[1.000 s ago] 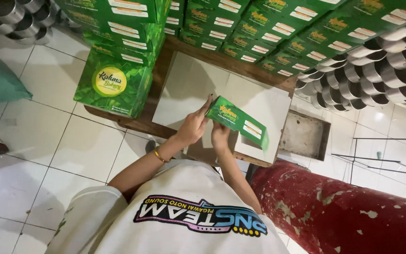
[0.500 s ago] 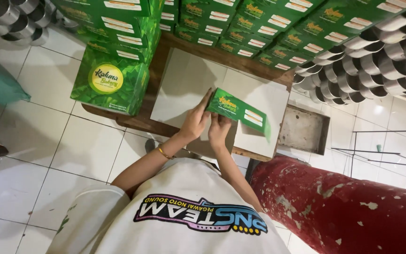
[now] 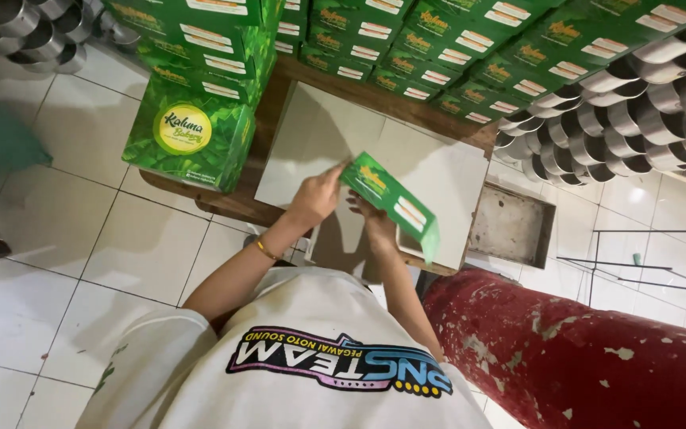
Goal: Assembling flat-packed cardboard into cake boxes by folding.
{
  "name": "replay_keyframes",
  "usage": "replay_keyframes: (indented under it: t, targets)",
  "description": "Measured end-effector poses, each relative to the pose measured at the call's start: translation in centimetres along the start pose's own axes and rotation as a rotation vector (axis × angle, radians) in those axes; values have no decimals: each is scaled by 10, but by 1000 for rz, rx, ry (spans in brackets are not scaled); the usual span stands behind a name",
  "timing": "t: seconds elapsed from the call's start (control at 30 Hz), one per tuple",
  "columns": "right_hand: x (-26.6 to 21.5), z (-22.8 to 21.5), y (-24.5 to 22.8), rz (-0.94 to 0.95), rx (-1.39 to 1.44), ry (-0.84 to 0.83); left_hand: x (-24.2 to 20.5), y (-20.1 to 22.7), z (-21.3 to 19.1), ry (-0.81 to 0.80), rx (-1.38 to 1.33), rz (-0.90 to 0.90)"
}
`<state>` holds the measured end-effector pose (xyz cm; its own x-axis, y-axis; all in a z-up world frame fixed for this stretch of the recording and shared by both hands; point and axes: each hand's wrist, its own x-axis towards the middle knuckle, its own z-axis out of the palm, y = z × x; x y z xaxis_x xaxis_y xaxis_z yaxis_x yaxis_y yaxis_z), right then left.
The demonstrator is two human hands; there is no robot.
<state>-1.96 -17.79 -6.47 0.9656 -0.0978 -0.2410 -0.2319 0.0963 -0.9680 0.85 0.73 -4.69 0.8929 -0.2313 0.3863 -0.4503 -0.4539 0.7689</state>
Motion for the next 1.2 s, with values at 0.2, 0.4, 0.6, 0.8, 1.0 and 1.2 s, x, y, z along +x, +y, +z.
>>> replay_keyframes:
  t: [0.2, 0.4, 0.6, 0.8, 1.0, 1.2]
  targets:
    - [-31, -89, 52, -34, 211, 235, 26, -16, -24, 229, -3, -140]
    - [-63, -32, -63, -622, -544, 331, 47, -37, -21, 274, 25, -164]
    - [-11, -88, 97, -284, -588, 335, 44, -23, -28, -666, 379, -553]
    - [-38, -17, -3, -667, -639, 314, 15, 78, -21, -604, -460, -294]
    - [-49, -16, -41, -735, -684, 261, 26, 88, -30, -76, -430, -336]
    - [-38, -31, -10, -776, -440, 281, 36, 59, -42, 52, -125, 86]
